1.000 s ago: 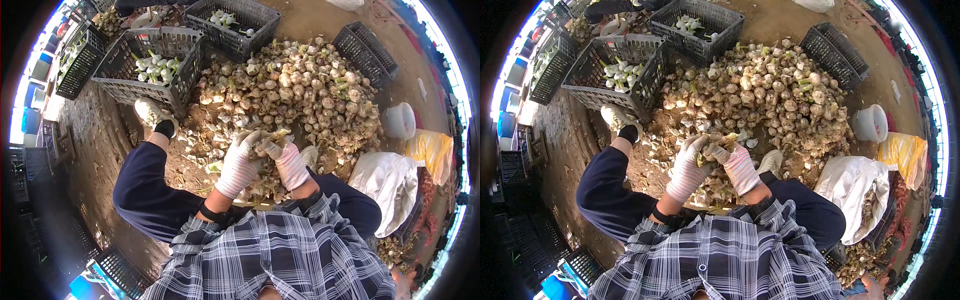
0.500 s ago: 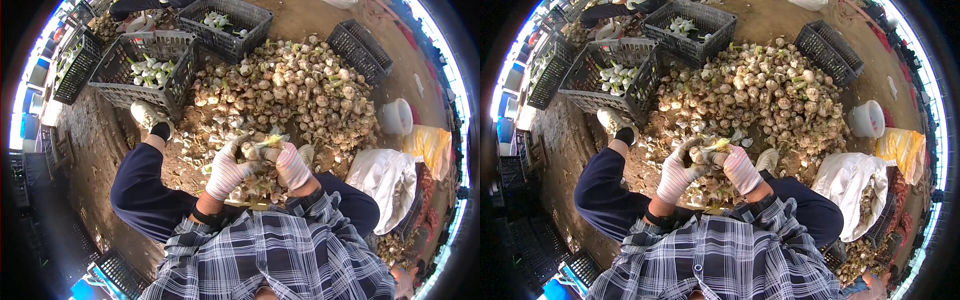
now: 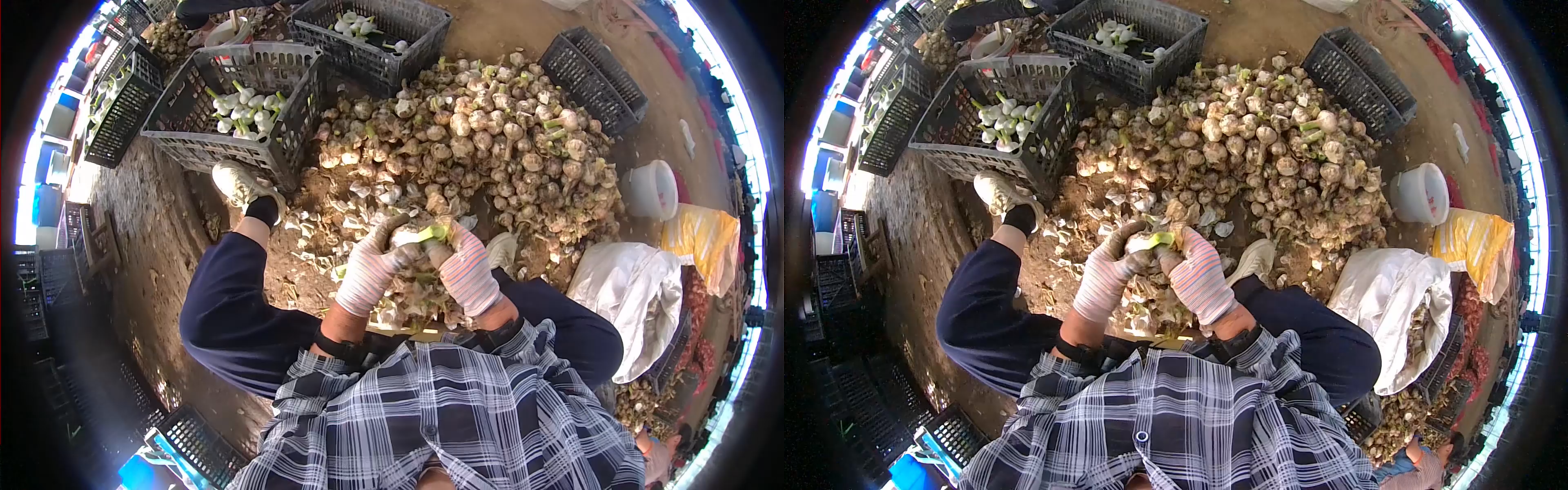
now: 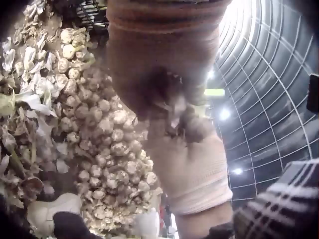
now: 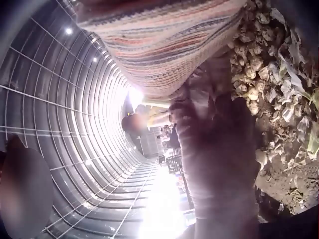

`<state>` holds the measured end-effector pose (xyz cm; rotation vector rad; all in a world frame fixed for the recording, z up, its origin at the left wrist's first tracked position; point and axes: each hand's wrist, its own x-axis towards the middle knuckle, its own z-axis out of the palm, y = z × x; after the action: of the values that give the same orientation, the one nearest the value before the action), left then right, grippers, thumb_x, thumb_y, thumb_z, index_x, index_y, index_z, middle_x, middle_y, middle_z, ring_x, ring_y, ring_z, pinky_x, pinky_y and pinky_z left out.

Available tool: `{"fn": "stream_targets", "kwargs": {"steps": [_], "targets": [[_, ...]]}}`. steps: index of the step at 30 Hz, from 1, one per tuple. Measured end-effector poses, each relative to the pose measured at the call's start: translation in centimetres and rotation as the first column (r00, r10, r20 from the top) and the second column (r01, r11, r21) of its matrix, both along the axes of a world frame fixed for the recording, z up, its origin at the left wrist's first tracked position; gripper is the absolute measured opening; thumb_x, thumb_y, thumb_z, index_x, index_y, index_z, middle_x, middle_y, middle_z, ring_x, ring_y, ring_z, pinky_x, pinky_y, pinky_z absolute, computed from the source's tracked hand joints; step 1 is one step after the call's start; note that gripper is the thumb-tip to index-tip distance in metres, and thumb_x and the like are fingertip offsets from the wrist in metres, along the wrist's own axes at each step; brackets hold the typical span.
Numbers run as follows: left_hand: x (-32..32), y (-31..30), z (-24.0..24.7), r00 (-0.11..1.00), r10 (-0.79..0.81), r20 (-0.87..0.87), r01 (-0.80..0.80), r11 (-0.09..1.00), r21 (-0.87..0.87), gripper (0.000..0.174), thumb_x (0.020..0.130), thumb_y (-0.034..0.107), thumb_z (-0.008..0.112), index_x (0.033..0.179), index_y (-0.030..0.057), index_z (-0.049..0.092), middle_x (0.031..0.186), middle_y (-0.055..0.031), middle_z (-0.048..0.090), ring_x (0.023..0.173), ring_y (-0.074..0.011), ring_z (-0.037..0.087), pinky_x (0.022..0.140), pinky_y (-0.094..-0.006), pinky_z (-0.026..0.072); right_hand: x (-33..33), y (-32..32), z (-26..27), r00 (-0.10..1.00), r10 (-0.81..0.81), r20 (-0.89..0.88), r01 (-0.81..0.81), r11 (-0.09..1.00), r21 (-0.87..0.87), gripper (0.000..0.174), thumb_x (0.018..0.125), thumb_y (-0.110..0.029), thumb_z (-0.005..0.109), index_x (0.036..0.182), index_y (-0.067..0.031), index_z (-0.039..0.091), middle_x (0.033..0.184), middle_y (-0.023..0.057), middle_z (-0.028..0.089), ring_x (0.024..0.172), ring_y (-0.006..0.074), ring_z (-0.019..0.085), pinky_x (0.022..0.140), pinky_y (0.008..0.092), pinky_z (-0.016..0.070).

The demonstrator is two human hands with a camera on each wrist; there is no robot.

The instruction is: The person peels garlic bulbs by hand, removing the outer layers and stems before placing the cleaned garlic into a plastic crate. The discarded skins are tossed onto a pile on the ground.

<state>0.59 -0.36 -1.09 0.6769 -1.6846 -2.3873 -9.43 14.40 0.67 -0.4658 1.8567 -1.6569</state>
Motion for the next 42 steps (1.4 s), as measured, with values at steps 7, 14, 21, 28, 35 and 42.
{"fn": "stream_targets", "kwargs": {"steps": [7, 14, 21, 28, 35, 42], "targets": [[-0.3, 0.8, 2.1, 0.984, -0.076, -0.161, 0.118, 0.957, 0.266, 0.101, 0.066, 0.042, 0.09, 0.144, -0.0017, 0.043, 0.135, -0.0116, 0.056, 0.121, -0.0195, 0.057, 0.103, -0.0334, 0.047, -2.5, 0.3, -6.4, 0.995, -0.012, -0.098, 0.04, 0.954, 0.298, 0.022, 0.091, -0.012, 0.061, 0.109, -0.0004, 0.067, 0.1, 0.0239, 0.067, 0.091, 0.0329, 0.067, 0.077, 0.0389, 0.0521], [0.2, 0.2, 1.7, 0.992, -0.044, -0.12, 0.073, 0.967, 0.246, 0.087, 0.064, 0.036, 0.09, 0.132, -0.0003, 0.051, 0.121, -0.0096, 0.063, 0.112, -0.0197, 0.063, 0.096, -0.033, 0.053, -1.8, 2.4, -3.9, 0.958, 0.24, 0.157, -0.247, 0.968, 0.031, 0.061, 0.09, -0.017, 0.067, 0.143, -0.0039, 0.041, 0.137, 0.0137, 0.053, 0.117, 0.0258, 0.058, 0.094, 0.0332, 0.0489], [-0.6, 1.2, 2.4, 0.988, -0.111, -0.111, 0.067, 0.936, -0.344, 0.06, 0.077, 0.023, 0.085, 0.128, 0.0005, 0.062, 0.119, -0.0074, 0.061, 0.11, -0.0187, 0.061, 0.095, -0.0316, 0.0498, -1.9, 2.3, 3.4, 0.956, 0.215, 0.201, -0.214, 0.976, -0.028, 0.05, 0.094, -0.012, 0.062, 0.141, 0.0006, 0.05, 0.13, 0.011, 0.059, 0.112, 0.0165, 0.059, 0.098, 0.028, 0.0465], [0.4, -0.2, 1.7, 0.97, -0.188, 0.155, 0.243, 0.793, -0.558, 0.024, 0.088, 0.004, 0.066, 0.112, -0.0026, 0.069, 0.089, -0.0058, 0.069, 0.084, -0.0156, 0.067, 0.076, -0.0287, 0.0539, -0.2, 1.7, 3.6, 0.876, 0.254, -0.409, -0.191, 0.963, 0.188, 0.043, 0.088, -0.002, 0.064, 0.13, 0.0023, 0.059, 0.112, 0.0165, 0.067, 0.104, 0.0283, 0.065, 0.091, 0.0334, 0.0515], [-0.2, 0.7, 0.8, 0.991, -0.022, 0.135, 0.121, 0.591, -0.797, 0.014, 0.087, 0.009, 0.064, 0.094, -0.0024, 0.069, 0.076, -0.0035, 0.068, 0.064, -0.0148, 0.062, 0.061, -0.0286, 0.0522, 0.1, 1.1, 2.1, 0.764, 0.212, -0.609, -0.16, 0.977, 0.14, 0.044, 0.083, -0.002, 0.067, 0.126, 0.0007, 0.062, 0.107, 0.0191, 0.068, 0.101, 0.0351, 0.065, 0.091, 0.0378, 0.0516], [-0.5, 0.7, 0.1, 0.958, 0.243, 0.15, -0.284, 0.867, 0.409, 0.017, 0.087, 0.005, 0.056, 0.101, -0.0014, 0.062, 0.079, -0.0082, 0.066, 0.06, -0.0145, 0.06, 0.053, -0.0259, 0.0492, 0.1, 1.9, 1.2, 0.978, 0.167, 0.128, -0.141, 0.972, -0.189, 0.049, 0.09, 0.001, 0.061, 0.139, -0.0023, 0.055, 0.133, 0.0086, 0.06, 0.115, 0.0178, 0.06, 0.101, 0.0289, 0.046]]}}
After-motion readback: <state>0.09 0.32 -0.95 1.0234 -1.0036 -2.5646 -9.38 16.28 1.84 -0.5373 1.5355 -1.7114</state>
